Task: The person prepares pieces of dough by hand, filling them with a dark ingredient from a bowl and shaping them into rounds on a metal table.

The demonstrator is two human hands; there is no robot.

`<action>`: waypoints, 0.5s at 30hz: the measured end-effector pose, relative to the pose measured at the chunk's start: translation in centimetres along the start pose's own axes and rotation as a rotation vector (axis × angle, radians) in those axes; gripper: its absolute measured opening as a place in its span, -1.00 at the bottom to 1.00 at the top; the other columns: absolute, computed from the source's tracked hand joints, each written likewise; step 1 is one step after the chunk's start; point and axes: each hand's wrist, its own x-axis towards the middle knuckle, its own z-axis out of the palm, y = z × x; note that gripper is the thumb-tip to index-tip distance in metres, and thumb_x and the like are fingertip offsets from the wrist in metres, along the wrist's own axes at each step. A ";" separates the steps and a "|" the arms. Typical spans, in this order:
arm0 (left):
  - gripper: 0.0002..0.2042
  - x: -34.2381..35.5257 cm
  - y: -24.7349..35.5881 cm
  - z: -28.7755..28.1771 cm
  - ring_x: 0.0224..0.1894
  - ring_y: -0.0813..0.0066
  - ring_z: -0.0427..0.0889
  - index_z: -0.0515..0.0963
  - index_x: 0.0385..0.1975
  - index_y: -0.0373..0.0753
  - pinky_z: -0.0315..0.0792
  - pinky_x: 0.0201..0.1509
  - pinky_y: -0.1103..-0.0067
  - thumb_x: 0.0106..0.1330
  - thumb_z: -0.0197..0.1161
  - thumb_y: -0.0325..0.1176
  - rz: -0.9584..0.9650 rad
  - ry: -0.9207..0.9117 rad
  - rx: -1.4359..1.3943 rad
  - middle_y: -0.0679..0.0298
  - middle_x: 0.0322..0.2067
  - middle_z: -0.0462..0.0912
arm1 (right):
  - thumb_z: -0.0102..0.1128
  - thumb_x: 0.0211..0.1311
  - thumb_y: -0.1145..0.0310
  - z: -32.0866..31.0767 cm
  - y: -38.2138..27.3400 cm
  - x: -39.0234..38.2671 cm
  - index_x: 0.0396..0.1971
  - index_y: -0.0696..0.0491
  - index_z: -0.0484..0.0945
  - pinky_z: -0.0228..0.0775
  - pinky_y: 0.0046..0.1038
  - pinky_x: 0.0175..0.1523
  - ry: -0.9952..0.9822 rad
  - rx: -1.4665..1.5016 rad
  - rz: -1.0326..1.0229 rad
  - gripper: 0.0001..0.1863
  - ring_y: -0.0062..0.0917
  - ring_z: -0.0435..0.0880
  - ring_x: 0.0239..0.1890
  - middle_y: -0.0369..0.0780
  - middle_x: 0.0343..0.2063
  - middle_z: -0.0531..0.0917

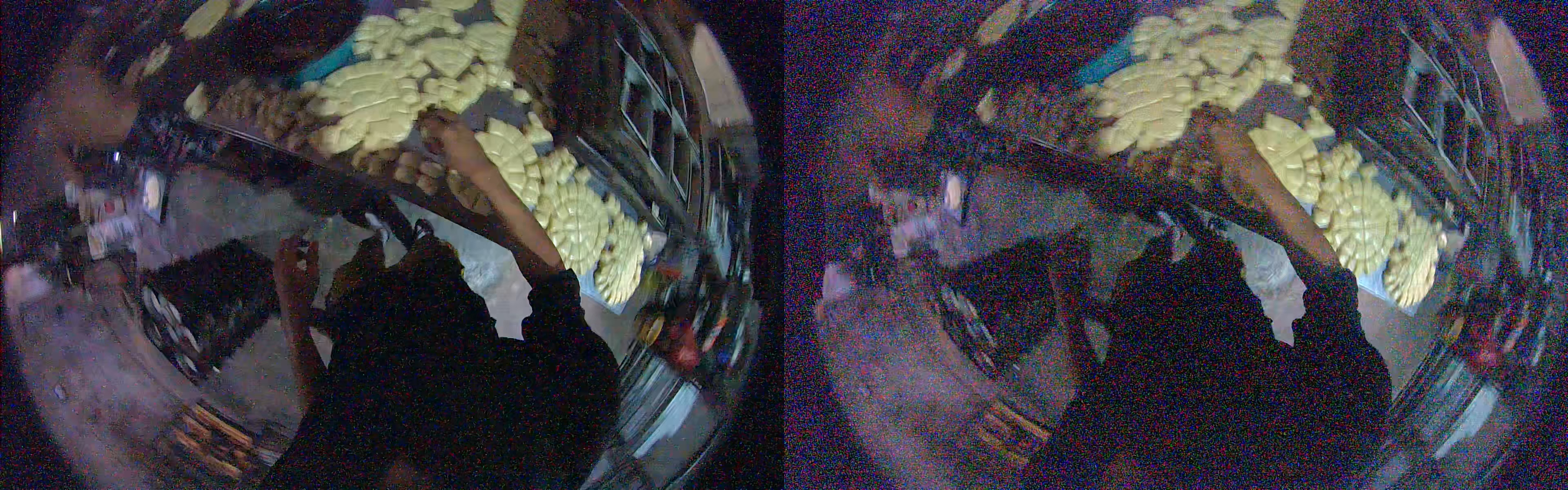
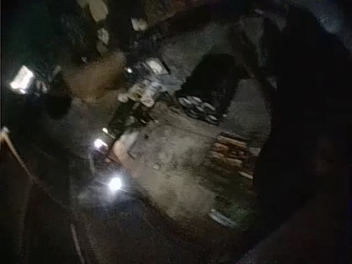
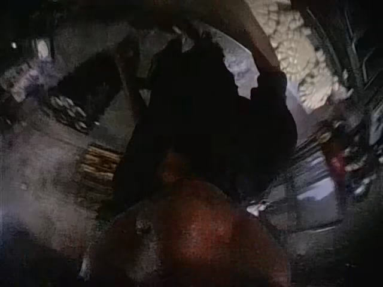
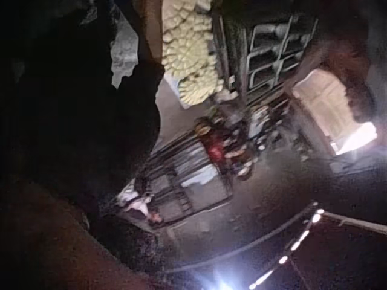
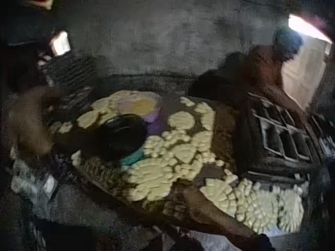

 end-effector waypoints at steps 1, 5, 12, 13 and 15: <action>-0.67 -1.5 -0.8 -0.2 -0.22 0.20 0.67 0.53 0.01 -0.24 0.52 -0.05 0.34 0.29 0.26 -0.27 -0.009 0.023 0.011 0.08 -0.20 0.65 | 0.19 0.18 0.47 0.2 1.0 0.0 0.00 0.04 0.54 0.42 -0.32 0.14 -0.053 0.160 0.133 -0.65 -0.30 0.55 0.09 -0.09 0.05 0.55; -0.66 -4.5 -2.1 -1.7 -0.27 0.24 0.65 0.53 0.02 -0.21 0.52 -0.13 0.31 0.28 0.27 -0.25 -0.355 -0.098 -0.170 0.08 -0.18 0.63 | 0.08 0.27 0.48 -1.5 1.5 1.4 0.07 0.03 0.50 0.41 -0.41 0.13 -0.182 0.639 0.449 -0.65 -0.45 0.56 0.05 -0.18 0.03 0.56; -0.68 -8.7 -10.5 -3.4 -0.27 0.20 0.65 0.55 0.00 -0.19 0.54 -0.18 0.30 0.28 0.28 -0.26 -0.393 -0.034 -0.324 0.08 -0.17 0.62 | -0.11 0.40 0.13 -1.2 -13.0 2.6 0.14 0.18 0.38 0.46 -0.48 0.04 -0.260 1.485 0.581 -0.51 -0.45 0.58 -0.04 -0.18 -0.05 0.57; -0.68 -9.4 -12.4 -3.6 -0.26 0.19 0.65 0.55 0.00 -0.19 0.54 -0.17 0.30 0.29 0.27 -0.26 -0.391 -0.018 -0.331 0.07 -0.16 0.62 | -0.07 0.40 0.13 0.9 -14.7 2.8 0.15 0.17 0.38 0.45 -0.49 0.04 -0.204 1.422 0.599 -0.51 -0.46 0.58 -0.05 -0.20 -0.04 0.57; -0.69 -11.5 -16.4 -4.8 -0.24 0.17 0.66 0.55 0.00 -0.19 0.54 -0.17 0.30 0.29 0.27 -0.26 -0.393 0.017 -0.334 0.07 -0.15 0.62 | 0.00 0.40 0.14 3.9 -20.6 3.7 0.16 0.15 0.37 0.42 -0.52 0.04 -0.251 1.210 0.668 -0.52 -0.49 0.59 -0.07 -0.24 -0.05 0.59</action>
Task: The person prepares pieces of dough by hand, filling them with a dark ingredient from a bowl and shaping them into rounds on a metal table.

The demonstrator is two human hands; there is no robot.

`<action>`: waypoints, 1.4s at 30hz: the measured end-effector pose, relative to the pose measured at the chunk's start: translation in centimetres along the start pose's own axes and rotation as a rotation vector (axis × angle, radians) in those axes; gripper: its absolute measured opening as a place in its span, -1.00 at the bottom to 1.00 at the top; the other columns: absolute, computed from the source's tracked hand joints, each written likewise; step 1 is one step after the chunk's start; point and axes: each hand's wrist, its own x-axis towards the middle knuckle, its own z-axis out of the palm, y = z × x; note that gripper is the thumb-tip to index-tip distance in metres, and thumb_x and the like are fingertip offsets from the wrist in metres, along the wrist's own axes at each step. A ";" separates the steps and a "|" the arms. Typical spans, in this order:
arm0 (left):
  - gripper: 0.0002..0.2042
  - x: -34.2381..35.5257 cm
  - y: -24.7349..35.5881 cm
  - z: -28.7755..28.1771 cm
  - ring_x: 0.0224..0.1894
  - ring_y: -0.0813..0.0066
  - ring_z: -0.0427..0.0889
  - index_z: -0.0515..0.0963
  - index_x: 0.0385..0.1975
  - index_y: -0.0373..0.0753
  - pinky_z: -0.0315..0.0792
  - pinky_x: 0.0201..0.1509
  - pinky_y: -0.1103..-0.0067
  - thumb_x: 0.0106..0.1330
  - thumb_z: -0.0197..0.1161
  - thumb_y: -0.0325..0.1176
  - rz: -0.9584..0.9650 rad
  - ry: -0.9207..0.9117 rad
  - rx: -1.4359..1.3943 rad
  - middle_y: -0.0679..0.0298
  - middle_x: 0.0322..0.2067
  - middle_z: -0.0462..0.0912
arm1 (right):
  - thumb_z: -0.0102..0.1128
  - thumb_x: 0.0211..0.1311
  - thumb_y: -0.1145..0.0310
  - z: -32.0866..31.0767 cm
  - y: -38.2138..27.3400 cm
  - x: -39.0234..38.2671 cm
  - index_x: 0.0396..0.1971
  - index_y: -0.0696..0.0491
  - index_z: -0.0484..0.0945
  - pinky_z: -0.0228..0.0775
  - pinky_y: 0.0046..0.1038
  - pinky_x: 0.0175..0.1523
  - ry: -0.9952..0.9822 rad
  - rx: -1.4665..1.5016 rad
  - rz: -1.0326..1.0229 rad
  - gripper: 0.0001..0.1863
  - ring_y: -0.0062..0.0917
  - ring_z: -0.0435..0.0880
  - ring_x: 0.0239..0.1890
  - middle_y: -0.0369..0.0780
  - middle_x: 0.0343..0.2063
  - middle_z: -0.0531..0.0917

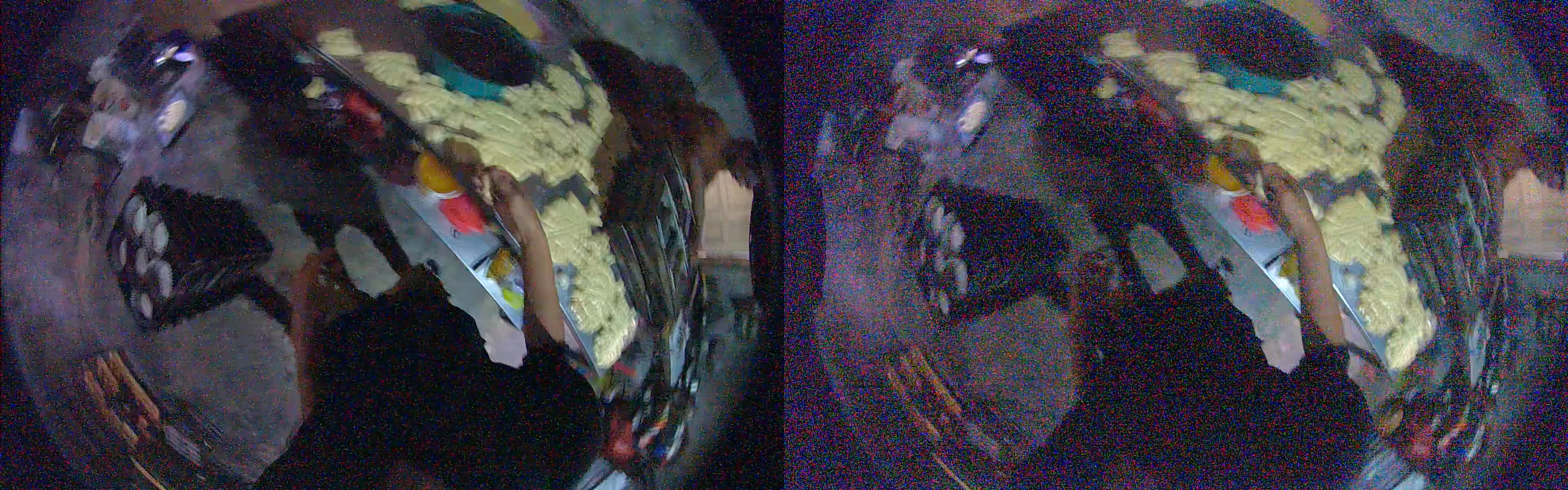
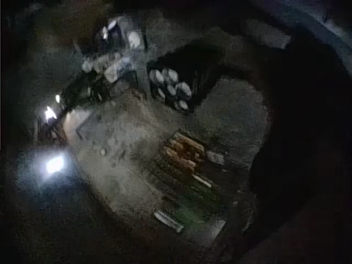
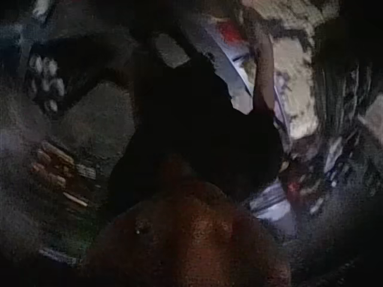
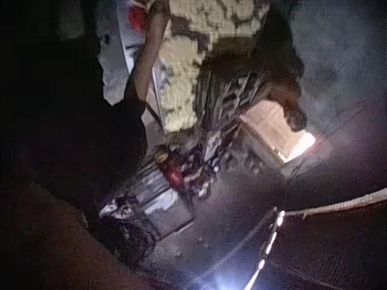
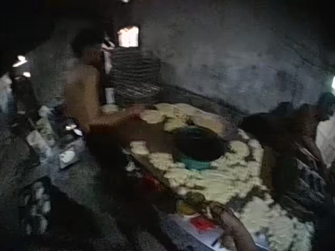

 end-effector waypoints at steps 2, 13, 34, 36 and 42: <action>-0.69 0.0 -4.2 -2.3 -0.22 0.16 0.66 0.55 -0.01 -0.19 0.55 -0.16 0.30 0.29 0.27 -0.26 0.003 0.034 -0.023 0.07 -0.14 0.62 | 0.06 0.40 0.16 4.8 2.6 0.1 0.16 0.12 0.39 0.42 -0.52 0.01 -0.034 -0.348 -0.043 -0.54 -0.53 0.60 -0.11 -0.27 -0.08 0.62; -0.70 9.4 -12.6 -22.9 -0.12 0.21 0.66 0.55 0.00 -0.21 0.55 -0.08 0.37 0.35 0.23 -0.23 -0.136 0.139 -0.522 0.10 -0.11 0.63 | 0.29 0.21 0.40 39.0 8.4 6.6 -0.01 0.07 0.49 0.48 -0.47 0.00 -0.439 -0.808 -0.187 -0.65 -0.51 0.61 -0.16 -0.21 -0.13 0.63; -0.73 1.4 -19.4 -48.8 -0.05 0.55 0.53 0.51 -0.03 -0.30 0.39 0.11 0.56 0.32 0.28 -0.41 -0.352 1.488 -0.776 0.29 -0.14 0.61 | 0.53 -0.13 0.54 89.9 0.5 -2.4 -0.29 0.09 0.58 0.53 -0.39 -0.02 -1.688 -0.354 -1.017 -0.64 -0.30 0.64 -0.07 -0.13 -0.06 0.60; -0.73 -2.7 -21.5 -50.9 -0.05 0.55 0.53 0.51 -0.03 -0.29 0.39 0.12 0.55 0.30 0.29 -0.43 -0.346 1.528 -0.863 0.28 -0.14 0.61 | 0.52 -0.13 0.55 92.5 2.7 -6.8 -0.27 0.09 0.58 0.53 -0.39 -0.02 -1.704 -0.289 -1.068 -0.64 -0.29 0.65 -0.07 -0.14 -0.07 0.61; -0.73 -14.1 -24.1 -57.7 -0.11 0.46 0.61 0.49 -0.01 -0.30 0.50 0.03 0.52 0.33 0.26 -0.41 -0.412 1.547 -1.100 0.23 -0.14 0.64 | 0.41 0.01 0.59 100.9 5.5 -16.1 -0.26 0.12 0.59 0.55 -0.35 -0.02 -1.758 -0.313 -0.902 -0.73 -0.33 0.68 -0.10 -0.11 -0.18 0.67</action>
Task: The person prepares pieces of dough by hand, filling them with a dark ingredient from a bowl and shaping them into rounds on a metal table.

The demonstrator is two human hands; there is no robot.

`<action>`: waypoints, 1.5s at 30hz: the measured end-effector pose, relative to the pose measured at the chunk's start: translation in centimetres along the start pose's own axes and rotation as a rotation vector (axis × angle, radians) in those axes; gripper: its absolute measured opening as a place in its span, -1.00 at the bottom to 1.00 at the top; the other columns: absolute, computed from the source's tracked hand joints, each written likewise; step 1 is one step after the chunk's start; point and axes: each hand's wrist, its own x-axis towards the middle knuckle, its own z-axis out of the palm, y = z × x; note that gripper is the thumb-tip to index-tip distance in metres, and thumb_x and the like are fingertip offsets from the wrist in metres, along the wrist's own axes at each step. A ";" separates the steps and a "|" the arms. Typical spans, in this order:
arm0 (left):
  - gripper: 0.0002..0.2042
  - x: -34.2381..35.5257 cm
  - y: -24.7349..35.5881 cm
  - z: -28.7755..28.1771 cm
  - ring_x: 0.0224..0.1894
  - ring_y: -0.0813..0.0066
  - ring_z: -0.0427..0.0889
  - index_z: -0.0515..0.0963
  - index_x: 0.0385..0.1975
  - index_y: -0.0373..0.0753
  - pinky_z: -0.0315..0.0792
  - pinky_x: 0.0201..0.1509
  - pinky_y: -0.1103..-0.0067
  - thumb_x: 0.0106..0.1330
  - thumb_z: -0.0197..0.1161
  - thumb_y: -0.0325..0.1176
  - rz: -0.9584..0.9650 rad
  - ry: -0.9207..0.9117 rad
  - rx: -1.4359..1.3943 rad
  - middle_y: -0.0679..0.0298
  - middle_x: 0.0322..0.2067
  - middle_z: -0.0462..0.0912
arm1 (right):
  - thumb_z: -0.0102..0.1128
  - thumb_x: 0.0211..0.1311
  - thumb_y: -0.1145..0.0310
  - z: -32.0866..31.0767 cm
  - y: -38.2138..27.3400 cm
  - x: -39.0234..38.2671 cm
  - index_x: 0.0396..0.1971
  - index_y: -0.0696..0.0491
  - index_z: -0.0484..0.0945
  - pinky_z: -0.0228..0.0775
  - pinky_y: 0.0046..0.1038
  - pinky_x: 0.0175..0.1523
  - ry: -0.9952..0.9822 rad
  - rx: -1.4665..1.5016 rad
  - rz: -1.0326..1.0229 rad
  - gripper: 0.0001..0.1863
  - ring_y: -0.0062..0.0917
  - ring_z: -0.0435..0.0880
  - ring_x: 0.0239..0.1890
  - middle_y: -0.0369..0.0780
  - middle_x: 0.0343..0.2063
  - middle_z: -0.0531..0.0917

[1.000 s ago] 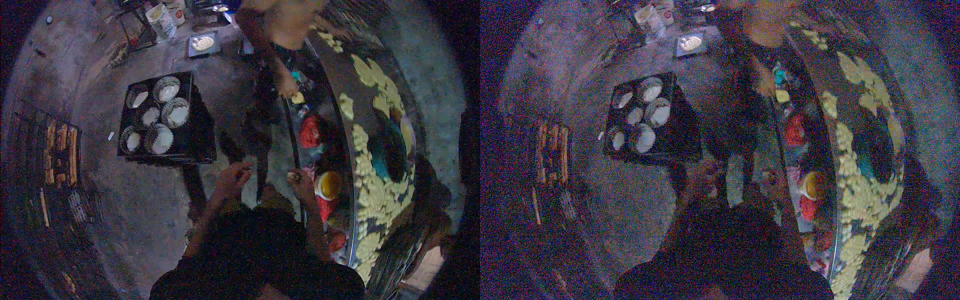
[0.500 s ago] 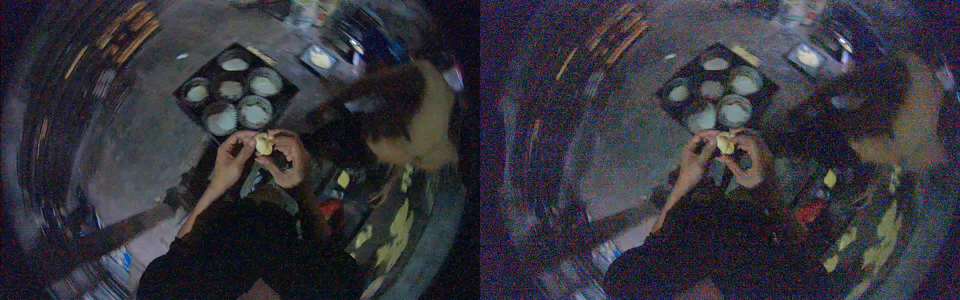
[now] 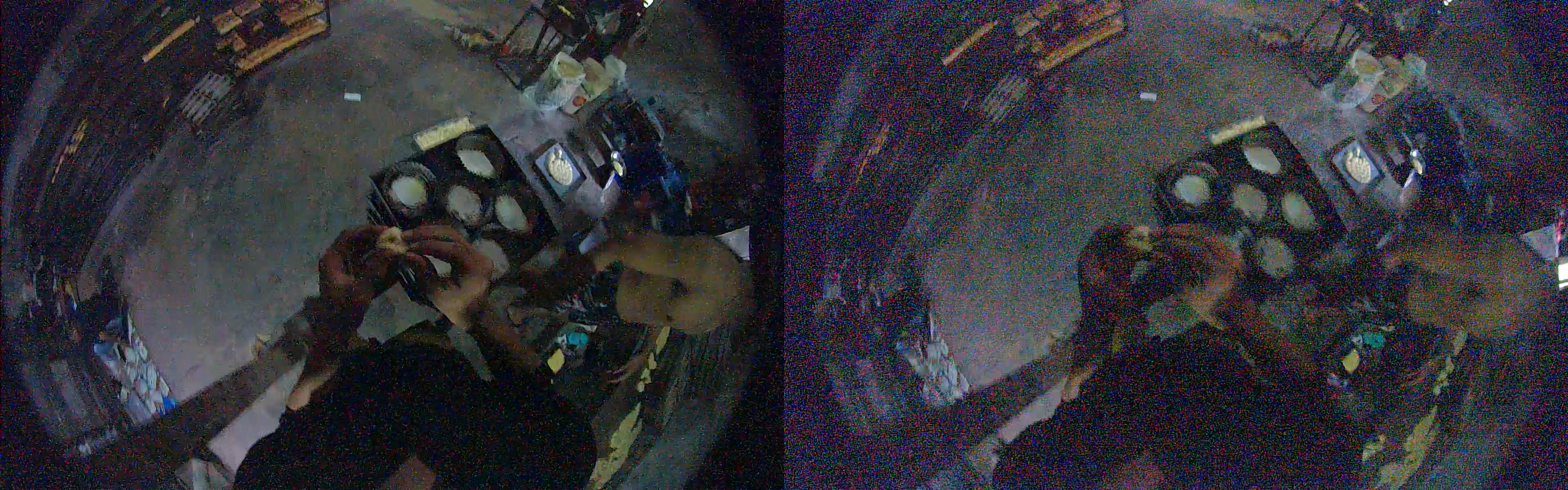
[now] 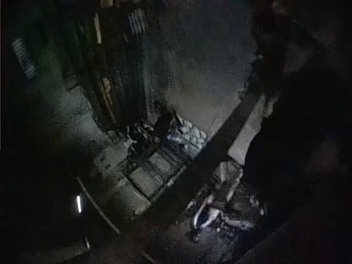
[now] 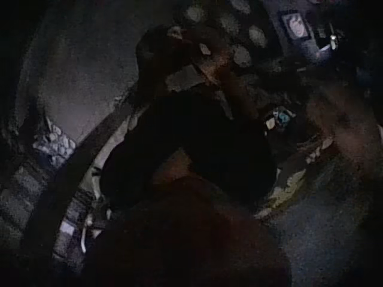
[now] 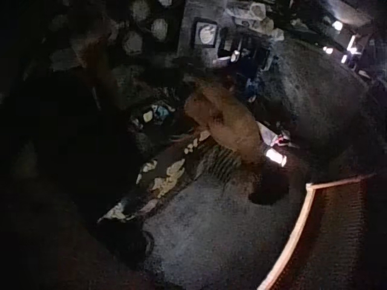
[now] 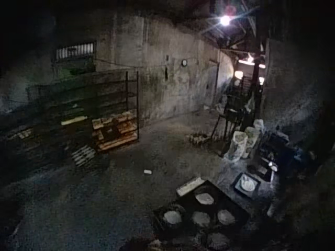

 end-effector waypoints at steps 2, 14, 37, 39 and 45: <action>-0.74 3.6 1.5 -5.0 -0.11 0.49 0.61 0.51 -0.02 -0.31 0.49 0.03 0.54 0.34 0.25 -0.41 0.120 -0.020 -0.060 0.24 -0.15 0.64 | 0.39 0.03 0.60 7.5 -1.7 3.2 -0.24 0.13 0.58 0.55 -0.34 -0.01 0.014 -0.009 0.067 -0.74 -0.37 0.68 -0.10 -0.11 -0.21 0.68; -0.85 17.2 10.9 -20.0 -0.23 0.60 0.58 0.60 -0.21 -0.28 0.48 -0.13 0.62 0.38 0.23 -0.35 -0.076 0.197 -0.146 0.31 -0.27 0.65 | 0.48 -0.10 0.52 22.3 1.8 21.2 -0.24 0.12 0.68 0.57 -0.42 -0.10 -0.325 -0.046 -0.263 -0.67 -0.34 0.70 -0.15 -0.15 -0.17 0.67; -0.94 71.7 15.9 -16.6 -0.25 0.53 0.57 0.62 -0.37 -0.33 0.45 -0.17 0.62 0.20 0.35 -0.57 0.457 0.130 0.299 0.22 -0.29 0.61 | 0.43 0.06 0.47 25.7 33.7 60.5 -0.31 0.12 0.62 0.57 -0.42 -0.08 0.278 -0.088 -0.077 -0.80 -0.33 0.69 -0.16 -0.06 -0.14 0.65; -0.93 77.1 13.2 -15.2 -0.23 0.51 0.58 0.61 -0.35 -0.33 0.45 -0.17 0.62 0.20 0.35 -0.57 0.495 0.079 0.247 0.20 -0.27 0.61 | 0.39 0.11 0.47 25.5 37.4 62.9 -0.30 0.13 0.62 0.56 -0.41 -0.06 0.366 -0.127 -0.045 -0.83 -0.31 0.69 -0.10 -0.03 -0.12 0.66; -0.92 94.6 10.0 -8.4 -0.20 0.52 0.58 0.61 -0.33 -0.33 0.46 -0.20 0.64 0.24 0.35 -0.49 0.297 -0.158 0.204 0.19 -0.24 0.60 | 0.31 0.17 0.50 20.5 51.0 70.6 -0.21 0.12 0.62 0.56 -0.39 -0.01 0.423 -0.124 0.200 -0.82 -0.26 0.68 -0.03 0.02 -0.02 0.63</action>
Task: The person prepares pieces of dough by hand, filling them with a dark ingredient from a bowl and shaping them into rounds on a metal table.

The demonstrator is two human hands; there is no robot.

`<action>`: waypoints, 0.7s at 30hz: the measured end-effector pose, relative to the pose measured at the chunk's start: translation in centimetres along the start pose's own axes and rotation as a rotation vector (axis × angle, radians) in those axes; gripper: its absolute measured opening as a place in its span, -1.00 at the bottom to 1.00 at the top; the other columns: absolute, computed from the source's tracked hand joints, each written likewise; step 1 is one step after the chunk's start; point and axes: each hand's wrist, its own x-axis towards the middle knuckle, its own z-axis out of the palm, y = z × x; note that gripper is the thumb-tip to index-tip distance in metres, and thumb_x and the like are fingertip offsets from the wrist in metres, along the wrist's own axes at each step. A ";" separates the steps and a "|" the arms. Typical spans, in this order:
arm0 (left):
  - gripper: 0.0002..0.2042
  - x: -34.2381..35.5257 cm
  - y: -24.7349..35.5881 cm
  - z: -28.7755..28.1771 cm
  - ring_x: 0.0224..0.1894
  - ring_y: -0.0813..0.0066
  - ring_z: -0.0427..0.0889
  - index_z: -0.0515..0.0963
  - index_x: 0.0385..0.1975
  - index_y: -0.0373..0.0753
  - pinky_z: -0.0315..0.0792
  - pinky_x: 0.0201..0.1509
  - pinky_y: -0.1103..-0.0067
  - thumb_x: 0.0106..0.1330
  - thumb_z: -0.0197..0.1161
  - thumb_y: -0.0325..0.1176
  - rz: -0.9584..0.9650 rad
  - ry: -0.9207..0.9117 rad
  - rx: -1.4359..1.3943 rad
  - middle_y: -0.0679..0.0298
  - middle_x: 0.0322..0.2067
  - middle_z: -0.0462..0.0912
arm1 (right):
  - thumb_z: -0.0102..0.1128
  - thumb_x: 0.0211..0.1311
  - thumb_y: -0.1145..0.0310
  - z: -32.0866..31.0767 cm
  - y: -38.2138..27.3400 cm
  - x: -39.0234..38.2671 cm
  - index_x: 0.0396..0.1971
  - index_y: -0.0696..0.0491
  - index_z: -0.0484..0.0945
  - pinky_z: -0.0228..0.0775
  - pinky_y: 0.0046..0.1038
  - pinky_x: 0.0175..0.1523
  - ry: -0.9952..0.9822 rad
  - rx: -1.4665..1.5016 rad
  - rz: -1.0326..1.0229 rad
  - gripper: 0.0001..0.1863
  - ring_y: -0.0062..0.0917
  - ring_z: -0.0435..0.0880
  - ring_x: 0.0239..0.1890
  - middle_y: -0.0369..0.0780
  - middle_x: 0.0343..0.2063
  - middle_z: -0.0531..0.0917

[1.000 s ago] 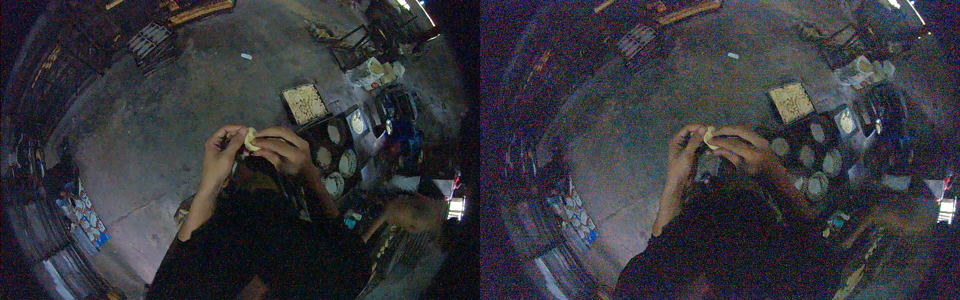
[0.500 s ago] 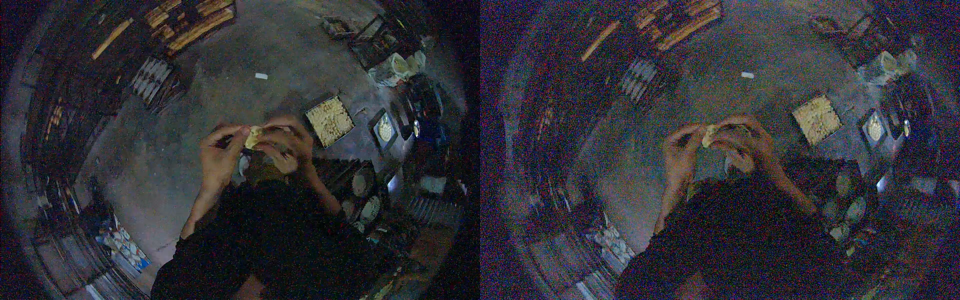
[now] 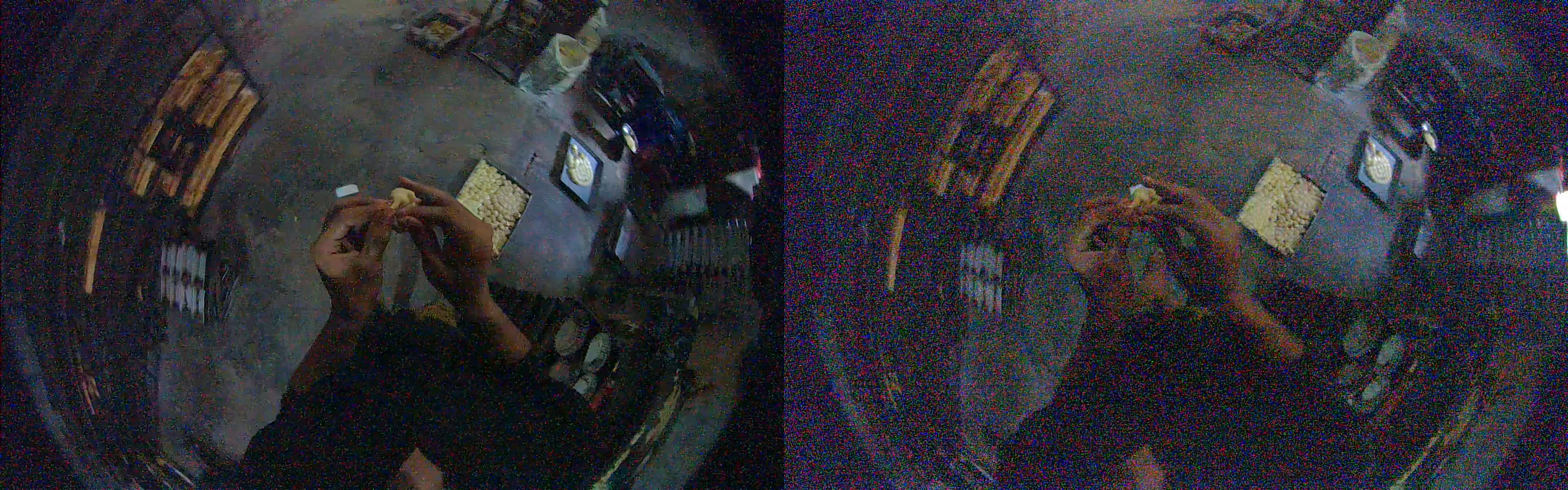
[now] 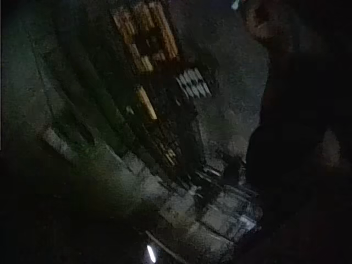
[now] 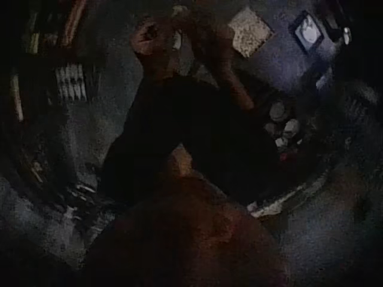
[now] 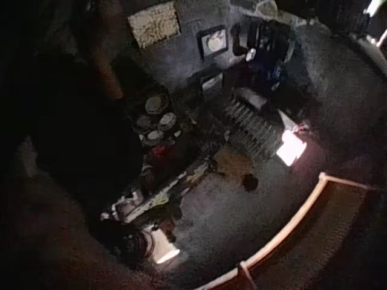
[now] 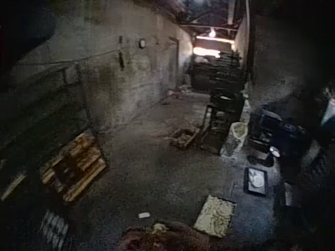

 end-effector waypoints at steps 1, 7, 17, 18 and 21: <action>-0.91 2.3 -1.7 1.3 -0.20 0.52 0.58 0.62 -0.33 -0.33 0.47 -0.20 0.64 0.24 0.35 -0.47 -0.013 -0.032 -0.010 0.19 -0.23 0.60 | 0.31 0.17 0.51 -0.3 2.3 1.4 -0.19 0.12 0.61 0.56 -0.39 -0.01 0.019 0.023 0.024 -0.81 -0.26 0.68 -0.03 0.02 0.01 0.62; -0.88 18.0 -6.1 11.7 -0.23 0.53 0.59 0.64 -0.30 -0.31 0.50 -0.16 0.58 0.33 0.28 -0.39 -0.127 -0.358 -0.088 0.24 -0.22 0.61 | 0.36 0.13 0.47 -6.0 8.1 13.9 -0.16 0.15 0.60 0.49 -0.38 0.08 0.111 -0.288 0.141 -0.73 -0.33 0.65 0.01 -0.01 0.00 0.63; -0.68 31.0 -11.8 32.4 -0.07 0.40 0.62 0.55 0.05 -0.29 0.48 0.02 0.52 0.46 0.07 -0.23 -0.229 -1.051 0.152 0.13 -0.12 0.63 | 0.30 0.22 0.48 -18.6 23.1 20.2 -0.01 0.19 0.45 0.48 -0.43 0.14 0.639 0.089 0.771 -0.64 -0.47 0.60 0.01 -0.14 -0.12 0.62; -0.67 31.2 -13.9 33.6 -0.08 0.40 0.62 0.53 0.08 -0.28 0.48 0.01 0.51 0.45 0.09 -0.24 -0.240 -1.019 0.149 0.12 -0.10 0.63 | 0.29 0.22 0.48 -18.9 25.4 19.7 0.01 0.19 0.43 0.49 -0.43 0.14 0.722 0.127 0.770 -0.62 -0.47 0.60 0.00 -0.14 -0.12 0.61; -0.64 37.2 -18.7 41.7 -0.07 0.39 0.61 0.49 0.12 -0.28 0.49 0.00 0.49 0.41 0.15 -0.25 -0.155 -1.049 0.264 0.10 -0.06 0.62 | 0.33 0.19 0.48 -23.7 35.0 21.6 0.05 0.20 0.39 0.52 -0.44 0.06 0.855 0.257 0.768 -0.55 -0.48 0.63 -0.09 -0.18 -0.20 0.63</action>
